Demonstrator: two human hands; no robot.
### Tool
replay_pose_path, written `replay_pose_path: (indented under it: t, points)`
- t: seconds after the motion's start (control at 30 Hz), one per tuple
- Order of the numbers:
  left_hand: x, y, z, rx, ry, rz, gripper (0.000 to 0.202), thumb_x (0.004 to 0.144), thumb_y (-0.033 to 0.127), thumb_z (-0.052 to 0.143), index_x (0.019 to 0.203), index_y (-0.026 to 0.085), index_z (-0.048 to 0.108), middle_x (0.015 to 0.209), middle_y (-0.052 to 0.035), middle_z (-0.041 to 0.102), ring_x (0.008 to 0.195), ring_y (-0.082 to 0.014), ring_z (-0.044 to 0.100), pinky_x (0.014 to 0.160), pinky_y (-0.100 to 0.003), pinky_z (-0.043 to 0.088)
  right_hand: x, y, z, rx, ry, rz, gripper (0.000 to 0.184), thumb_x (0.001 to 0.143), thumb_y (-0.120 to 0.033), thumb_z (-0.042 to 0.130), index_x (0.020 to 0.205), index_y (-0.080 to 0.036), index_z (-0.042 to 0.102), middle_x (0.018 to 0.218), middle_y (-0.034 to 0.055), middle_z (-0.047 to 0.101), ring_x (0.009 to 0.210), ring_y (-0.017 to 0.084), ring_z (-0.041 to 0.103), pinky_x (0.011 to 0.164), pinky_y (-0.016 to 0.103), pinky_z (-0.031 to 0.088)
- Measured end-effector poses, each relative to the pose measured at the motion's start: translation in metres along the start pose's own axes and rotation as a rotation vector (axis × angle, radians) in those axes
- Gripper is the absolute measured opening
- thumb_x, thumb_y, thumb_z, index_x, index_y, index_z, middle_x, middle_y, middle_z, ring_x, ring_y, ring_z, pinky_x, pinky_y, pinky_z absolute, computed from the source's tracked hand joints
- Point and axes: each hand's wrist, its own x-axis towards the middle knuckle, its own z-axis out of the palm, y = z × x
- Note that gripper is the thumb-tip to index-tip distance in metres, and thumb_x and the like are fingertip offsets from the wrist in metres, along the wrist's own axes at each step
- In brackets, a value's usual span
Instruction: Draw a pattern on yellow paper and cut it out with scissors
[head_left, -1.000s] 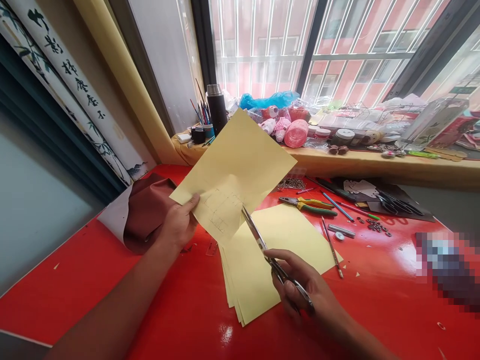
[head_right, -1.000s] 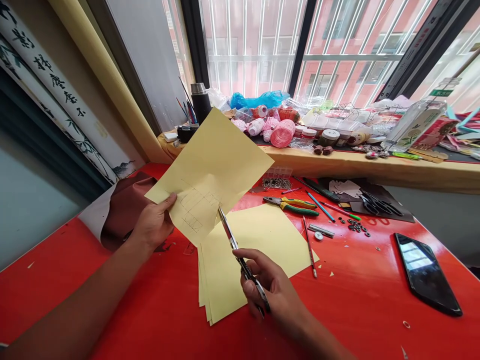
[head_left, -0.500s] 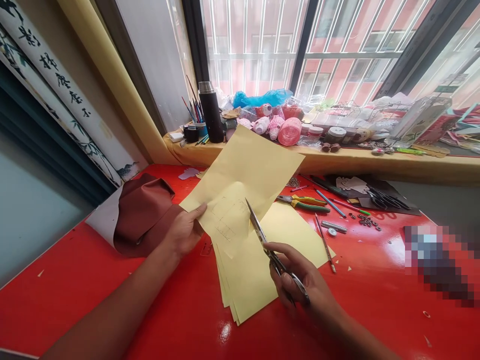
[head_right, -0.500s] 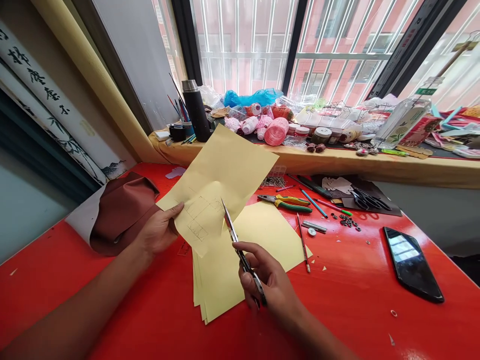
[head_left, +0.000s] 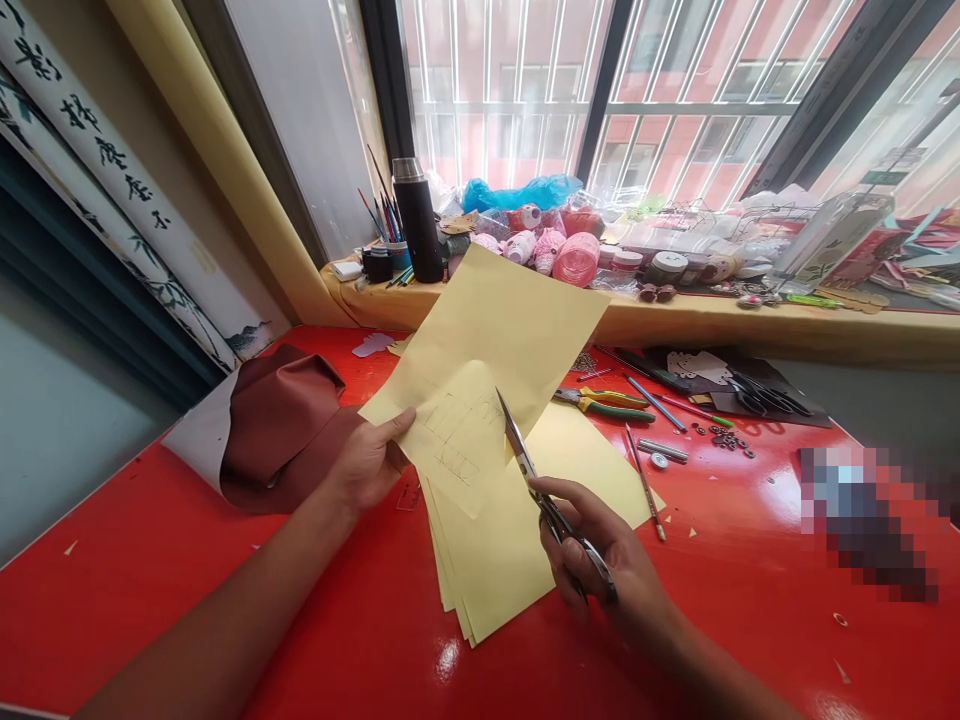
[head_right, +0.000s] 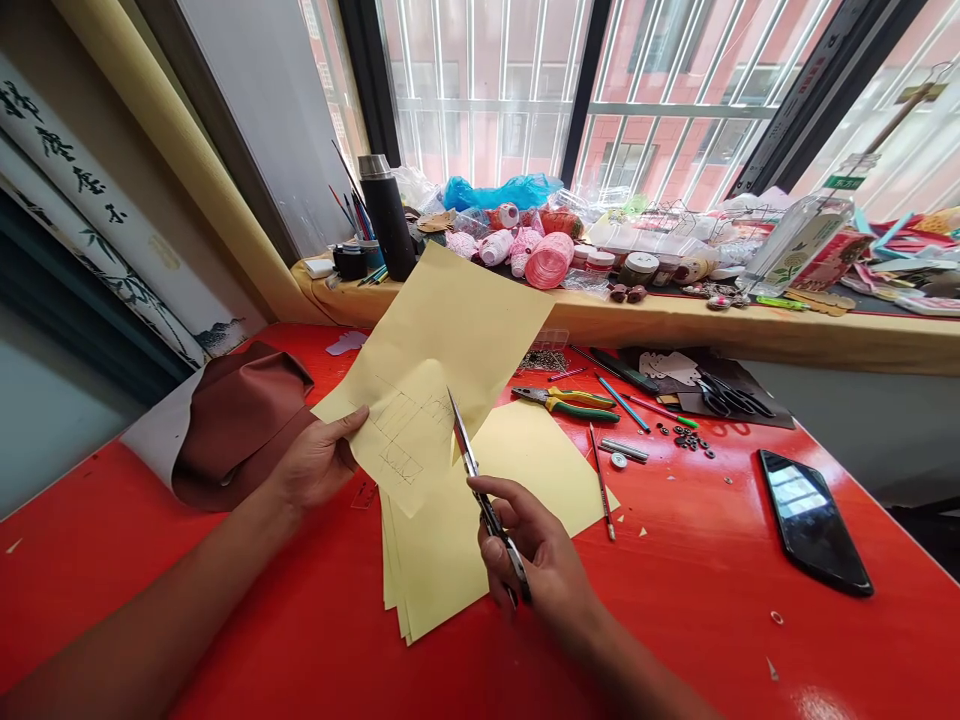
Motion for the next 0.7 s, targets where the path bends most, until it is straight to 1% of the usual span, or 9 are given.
replay_pose_path:
  t: [0.13,0.23,0.37,0.47,0.6,0.7]
  points:
    - [-0.0007,0.0005,0.0014,0.005,0.002,0.003,0.031,0.090,0.030,0.078,0.119,0.020,0.081,0.143,-0.0102,0.073,0.137,-0.0371,0.066,0.102,-0.043,0.065,0.0003,0.0001,0.0001,0.016,0.010,0.001,0.059,0.098,-0.062,0.074,0.143,-0.025,0.063,0.070,-0.0086,0.048,0.039,0.007,0.044,0.048,0.024,0.031]
    - [-0.0019,0.0009,0.0030,0.015,0.004,0.009,0.031,0.089,0.030,0.079,0.118,0.020,0.081,0.141,-0.0109,0.073,0.137,-0.0387,0.066,0.102,-0.045,0.065,0.0003,0.0002,-0.0007,0.027,0.007,-0.003,0.057,0.098,-0.060,0.074,0.142,-0.025,0.063,0.070,-0.0087,0.048,0.039,0.006,0.044,0.048,0.024,0.029]
    - [-0.0034,0.0011,0.0044,0.036,0.004,0.025,0.031,0.088,0.031,0.080,0.117,0.020,0.081,0.139,-0.0123,0.075,0.135,-0.0394,0.067,0.102,-0.047,0.065,0.0005,-0.0009,-0.0013,0.029,0.014,0.002,0.055,0.098,-0.058,0.075,0.141,-0.025,0.064,0.069,-0.0087,0.049,0.039,0.007,0.045,0.048,0.024,0.029]
    - [-0.0031,0.0014,0.0040,0.058,0.016,0.036,0.031,0.087,0.031,0.081,0.116,0.020,0.081,0.136,-0.0130,0.076,0.131,-0.0389,0.070,0.100,-0.047,0.065,0.0007,-0.0023,-0.0003,0.016,0.028,0.016,0.058,0.096,-0.060,0.076,0.140,-0.024,0.065,0.070,-0.0085,0.048,0.038,0.007,0.045,0.047,0.024,0.030]
    - [-0.0016,0.0043,0.0020,0.102,0.039,0.068,0.035,0.083,0.033,0.084,0.114,0.018,0.081,0.132,-0.0149,0.078,0.126,-0.0405,0.072,0.093,-0.047,0.067,0.0006,-0.0043,0.0015,-0.011,0.041,0.044,0.063,0.094,-0.066,0.076,0.140,-0.025,0.065,0.071,-0.0080,0.048,0.038,0.008,0.045,0.045,0.025,0.035]
    - [-0.0007,0.0082,0.0003,0.158,0.083,0.122,0.041,0.078,0.035,0.088,0.113,0.015,0.081,0.122,-0.0167,0.081,0.119,-0.0427,0.074,0.085,-0.048,0.068,0.0001,-0.0050,0.0018,-0.024,0.032,0.057,0.063,0.093,-0.066,0.076,0.140,-0.025,0.066,0.071,-0.0077,0.049,0.040,0.008,0.045,0.045,0.025,0.039]
